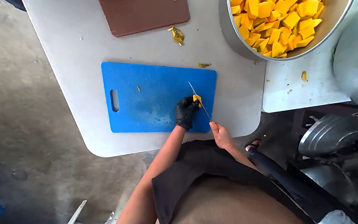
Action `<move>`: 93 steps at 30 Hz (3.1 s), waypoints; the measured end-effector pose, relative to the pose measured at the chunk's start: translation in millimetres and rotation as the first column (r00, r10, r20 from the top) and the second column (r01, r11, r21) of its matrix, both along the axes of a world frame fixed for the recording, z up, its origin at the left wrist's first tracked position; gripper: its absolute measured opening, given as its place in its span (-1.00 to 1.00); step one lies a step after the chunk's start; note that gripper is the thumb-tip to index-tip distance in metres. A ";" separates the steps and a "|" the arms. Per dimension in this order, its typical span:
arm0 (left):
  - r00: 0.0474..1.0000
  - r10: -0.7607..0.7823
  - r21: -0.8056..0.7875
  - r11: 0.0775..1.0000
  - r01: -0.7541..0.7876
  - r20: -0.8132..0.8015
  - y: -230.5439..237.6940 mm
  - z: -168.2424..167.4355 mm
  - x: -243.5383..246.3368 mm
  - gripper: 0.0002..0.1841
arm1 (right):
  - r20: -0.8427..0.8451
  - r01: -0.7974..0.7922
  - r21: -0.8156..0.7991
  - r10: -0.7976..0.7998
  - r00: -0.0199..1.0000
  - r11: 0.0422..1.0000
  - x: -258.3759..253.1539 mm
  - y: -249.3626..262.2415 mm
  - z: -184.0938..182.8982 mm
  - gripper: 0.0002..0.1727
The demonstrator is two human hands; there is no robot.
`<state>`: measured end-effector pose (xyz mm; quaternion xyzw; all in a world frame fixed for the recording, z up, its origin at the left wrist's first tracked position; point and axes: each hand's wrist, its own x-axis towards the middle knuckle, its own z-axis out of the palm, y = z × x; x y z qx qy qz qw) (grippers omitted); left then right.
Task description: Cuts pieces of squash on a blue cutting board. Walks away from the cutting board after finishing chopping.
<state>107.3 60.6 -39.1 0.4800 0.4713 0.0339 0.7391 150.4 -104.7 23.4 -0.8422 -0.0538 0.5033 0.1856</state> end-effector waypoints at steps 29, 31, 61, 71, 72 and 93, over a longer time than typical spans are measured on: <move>1.000 0.015 0.024 1.000 -0.015 -0.003 4.4 -0.8 6.3 -0.84 | -0.047 -0.136 -0.182 0.130 0.990 0.974 13.6 27.6 0.3 -0.38; 1.000 0.000 0.044 0.999 -0.001 0.011 5.1 -1.1 8.0 -0.84 | -0.054 -0.101 -0.164 0.094 0.994 0.981 15.6 30.4 -1.4 -0.35; 0.439 -0.707 0.350 0.281 0.894 -0.555 -119.3 42.2 180.6 -0.24 | 0.091 0.633 0.112 -0.643 0.761 0.766 -0.7 -202.0 -6.6 -0.34; 0.772 -0.586 0.379 0.675 0.633 -0.246 -115.3 97.7 194.3 -0.50 | 0.147 0.609 0.145 -0.626 0.766 0.780 59.5 -309.9 -20.8 -0.30; 0.851 -0.504 0.445 0.734 0.513 -0.150 -108.9 107.2 207.3 -0.44 | 0.143 0.607 0.139 -0.622 0.770 0.783 69.3 -317.4 -23.3 -0.29; 0.689 0.032 0.669 0.280 0.689 -0.724 -58.3 -23.9 -37.8 -0.23 | 0.139 0.255 0.161 -0.278 0.951 0.953 103.8 -287.9 -27.7 -0.34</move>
